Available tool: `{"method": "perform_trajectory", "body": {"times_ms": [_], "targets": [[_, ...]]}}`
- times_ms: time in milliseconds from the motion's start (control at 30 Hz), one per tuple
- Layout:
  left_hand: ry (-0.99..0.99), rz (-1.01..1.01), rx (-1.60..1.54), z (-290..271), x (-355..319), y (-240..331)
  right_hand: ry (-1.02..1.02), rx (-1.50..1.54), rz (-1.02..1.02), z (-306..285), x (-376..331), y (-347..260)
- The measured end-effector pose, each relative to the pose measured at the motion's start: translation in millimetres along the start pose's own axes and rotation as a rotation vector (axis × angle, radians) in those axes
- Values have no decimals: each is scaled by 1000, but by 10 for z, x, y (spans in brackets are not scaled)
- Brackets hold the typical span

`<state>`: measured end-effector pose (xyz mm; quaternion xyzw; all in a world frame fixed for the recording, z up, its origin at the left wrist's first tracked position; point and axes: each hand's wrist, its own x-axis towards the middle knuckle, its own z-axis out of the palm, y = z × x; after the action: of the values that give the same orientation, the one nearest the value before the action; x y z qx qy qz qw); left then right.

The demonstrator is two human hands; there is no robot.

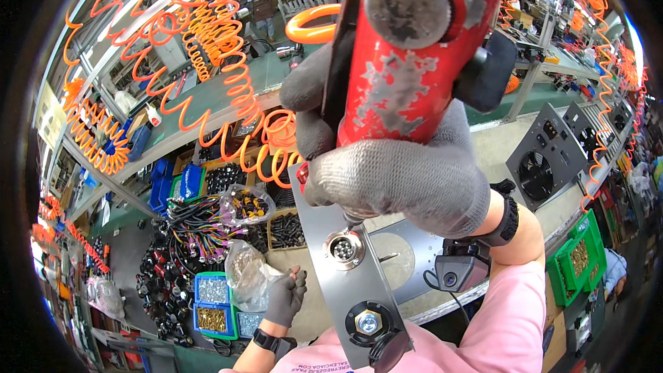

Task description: Assembling an industrial electronic housing by installing a fan, internal wiring, and components using air tools and glue.

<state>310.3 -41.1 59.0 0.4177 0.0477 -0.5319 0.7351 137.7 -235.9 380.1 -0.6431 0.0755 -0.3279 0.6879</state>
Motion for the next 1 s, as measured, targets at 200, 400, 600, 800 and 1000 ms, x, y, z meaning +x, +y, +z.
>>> {"method": "perform_trajectory", "body": {"times_ms": [200,400,600,800,1000], "targets": [[-103,-85,-128,-122,59,-38,-34,80,-7,-20,10,82],[20,-84,-65,117,23,-35,-7,158,75,71,68,132],[-246,5,20,186,86,25,-2,132,-104,259,160,245],[-174,9,123,575,61,234,-20,9,-99,168,85,199],[-150,-11,129,662,96,208,74,105,-180,205,100,234]]}}
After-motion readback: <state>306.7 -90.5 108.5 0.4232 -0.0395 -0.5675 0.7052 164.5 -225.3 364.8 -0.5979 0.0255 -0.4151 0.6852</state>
